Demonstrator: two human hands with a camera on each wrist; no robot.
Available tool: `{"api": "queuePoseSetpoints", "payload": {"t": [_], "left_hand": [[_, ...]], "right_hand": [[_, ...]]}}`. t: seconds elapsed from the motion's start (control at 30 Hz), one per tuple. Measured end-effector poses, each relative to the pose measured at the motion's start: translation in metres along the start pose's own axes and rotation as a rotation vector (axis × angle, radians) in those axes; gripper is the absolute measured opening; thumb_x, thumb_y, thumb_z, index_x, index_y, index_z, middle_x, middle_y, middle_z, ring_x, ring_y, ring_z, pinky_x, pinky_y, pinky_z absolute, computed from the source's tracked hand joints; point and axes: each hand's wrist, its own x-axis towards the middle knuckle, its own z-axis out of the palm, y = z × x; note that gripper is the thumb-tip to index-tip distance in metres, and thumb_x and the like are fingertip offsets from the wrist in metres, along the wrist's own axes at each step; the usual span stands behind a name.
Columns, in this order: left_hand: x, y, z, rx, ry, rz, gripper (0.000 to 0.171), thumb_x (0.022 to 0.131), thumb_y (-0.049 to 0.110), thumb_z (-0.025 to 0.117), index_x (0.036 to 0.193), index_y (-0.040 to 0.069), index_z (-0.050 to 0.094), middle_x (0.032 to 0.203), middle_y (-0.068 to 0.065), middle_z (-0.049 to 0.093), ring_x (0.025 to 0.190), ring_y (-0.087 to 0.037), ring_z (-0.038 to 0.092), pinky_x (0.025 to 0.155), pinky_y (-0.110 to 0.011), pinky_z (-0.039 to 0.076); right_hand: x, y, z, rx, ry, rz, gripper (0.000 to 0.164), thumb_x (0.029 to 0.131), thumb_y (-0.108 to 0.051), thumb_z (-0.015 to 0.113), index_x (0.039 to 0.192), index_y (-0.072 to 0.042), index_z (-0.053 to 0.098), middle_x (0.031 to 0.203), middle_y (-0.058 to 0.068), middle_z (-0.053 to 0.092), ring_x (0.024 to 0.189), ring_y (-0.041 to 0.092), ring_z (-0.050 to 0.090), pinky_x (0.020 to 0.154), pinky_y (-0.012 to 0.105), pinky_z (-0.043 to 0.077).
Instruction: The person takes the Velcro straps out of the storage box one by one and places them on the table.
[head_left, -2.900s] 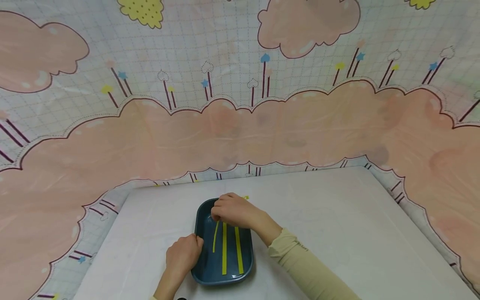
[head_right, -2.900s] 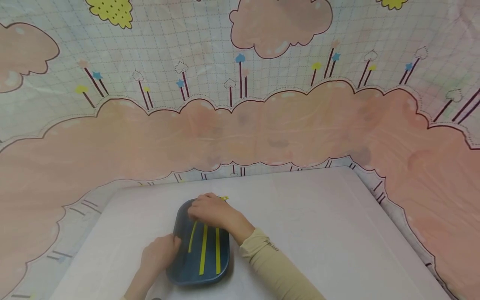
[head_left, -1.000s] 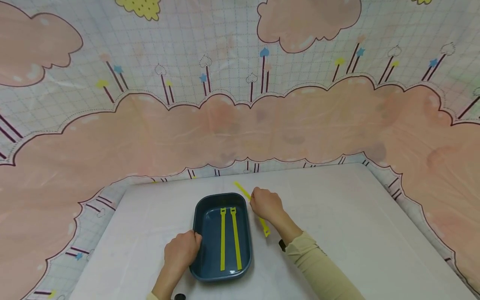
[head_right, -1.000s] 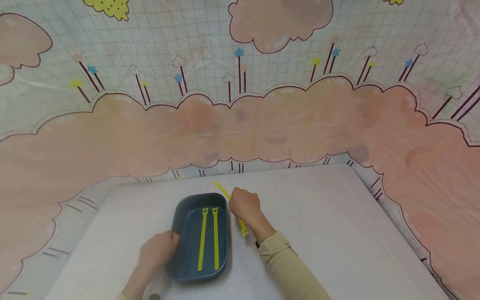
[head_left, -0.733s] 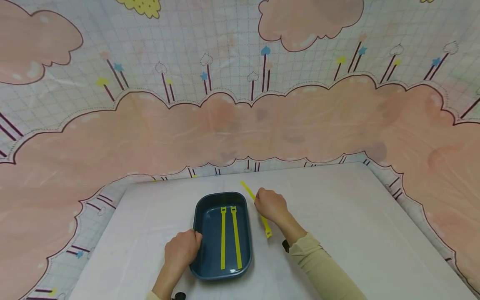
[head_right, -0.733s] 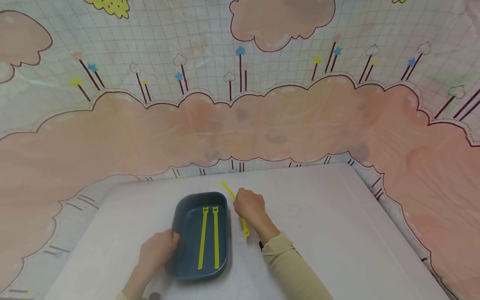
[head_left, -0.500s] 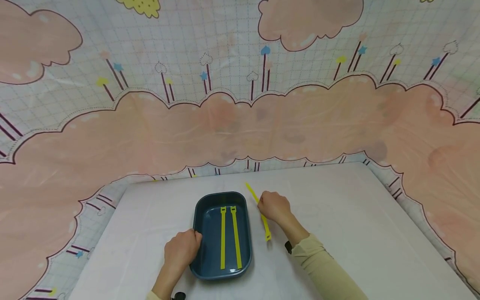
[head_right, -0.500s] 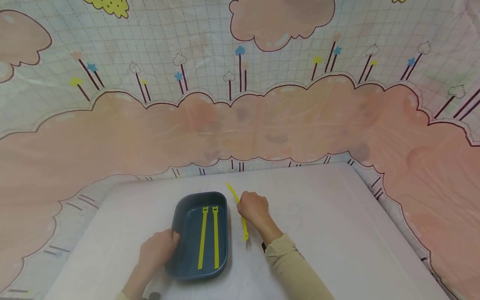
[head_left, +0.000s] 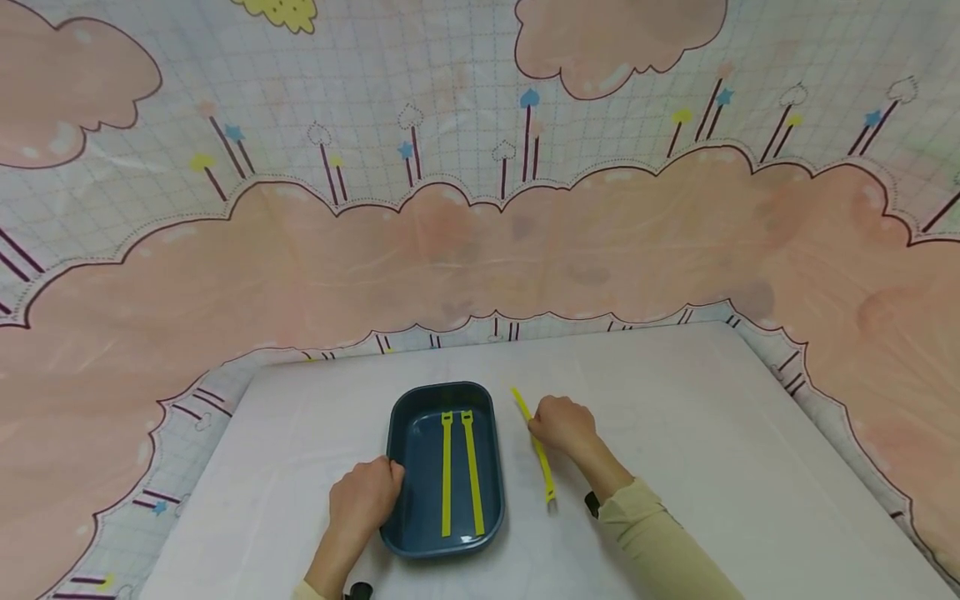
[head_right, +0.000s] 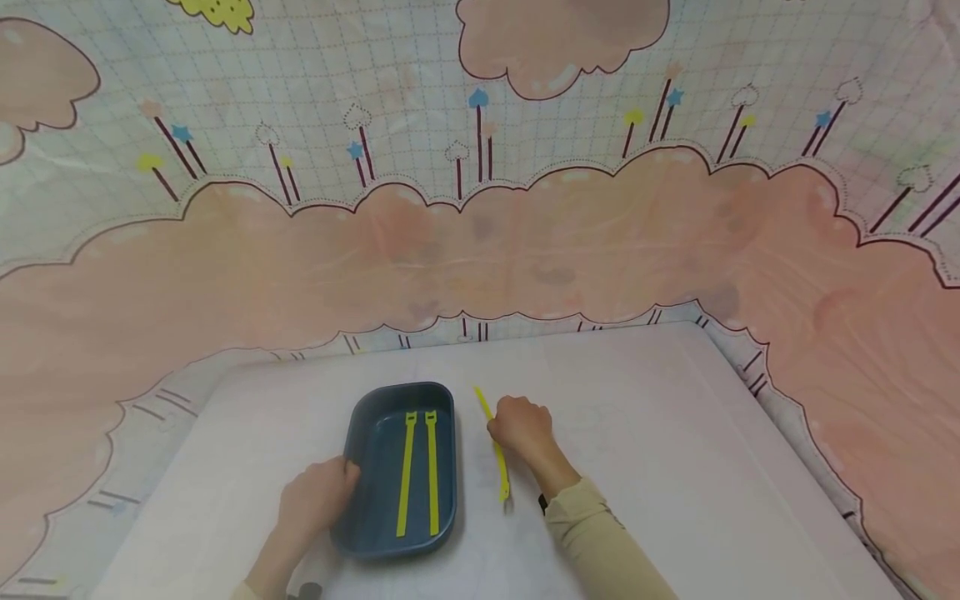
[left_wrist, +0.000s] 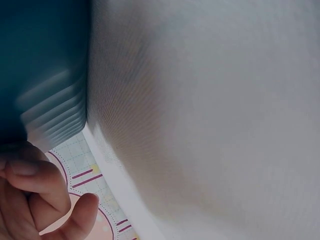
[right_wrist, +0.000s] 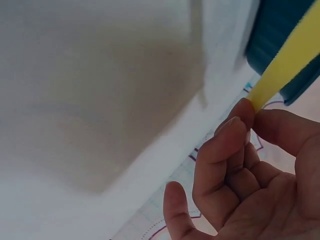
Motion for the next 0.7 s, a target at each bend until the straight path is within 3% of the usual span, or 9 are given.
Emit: {"api": "queuePoseSetpoints", "payload": {"t": [0.2,0.43,0.7], "left_hand": [[-0.0004,-0.0002,-0.0017,-0.009,0.014,0.01,0.036,0.094,0.02,0.042,0.061,0.009,0.049,0.054,-0.005,0.044,0.048,-0.02,0.044,0.046,-0.033,0.034],[-0.0012,0.0012,-0.003,-0.007,0.01,0.007,0.036,0.095,0.02,0.042,0.061,0.009,0.049,0.054,-0.004,0.044,0.048,-0.02,0.044,0.046,-0.032,0.034],[-0.002,0.0017,-0.0037,-0.006,0.016,0.01,0.036,0.095,0.019,0.042,0.06,0.009,0.048,0.054,-0.004,0.044,0.048,-0.019,0.044,0.046,-0.032,0.033]], "right_hand": [[-0.0032,0.0039,0.0034,0.018,-0.014,0.019,0.02,0.089,-0.02,0.063,0.076,-0.008,0.073,0.056,-0.002,0.045,0.052,0.015,0.042,0.052,0.03,0.031],[-0.0048,0.0037,0.0052,0.019,-0.028,0.03,0.019,0.089,-0.021,0.063,0.086,-0.006,0.076,0.061,0.0,0.054,0.056,0.017,0.048,0.055,0.031,0.034],[-0.0049,0.0062,0.0092,0.017,-0.039,0.027,0.018,0.089,-0.02,0.063,0.086,-0.006,0.074,0.066,0.0,0.058,0.059,0.018,0.051,0.061,0.034,0.037]]}}
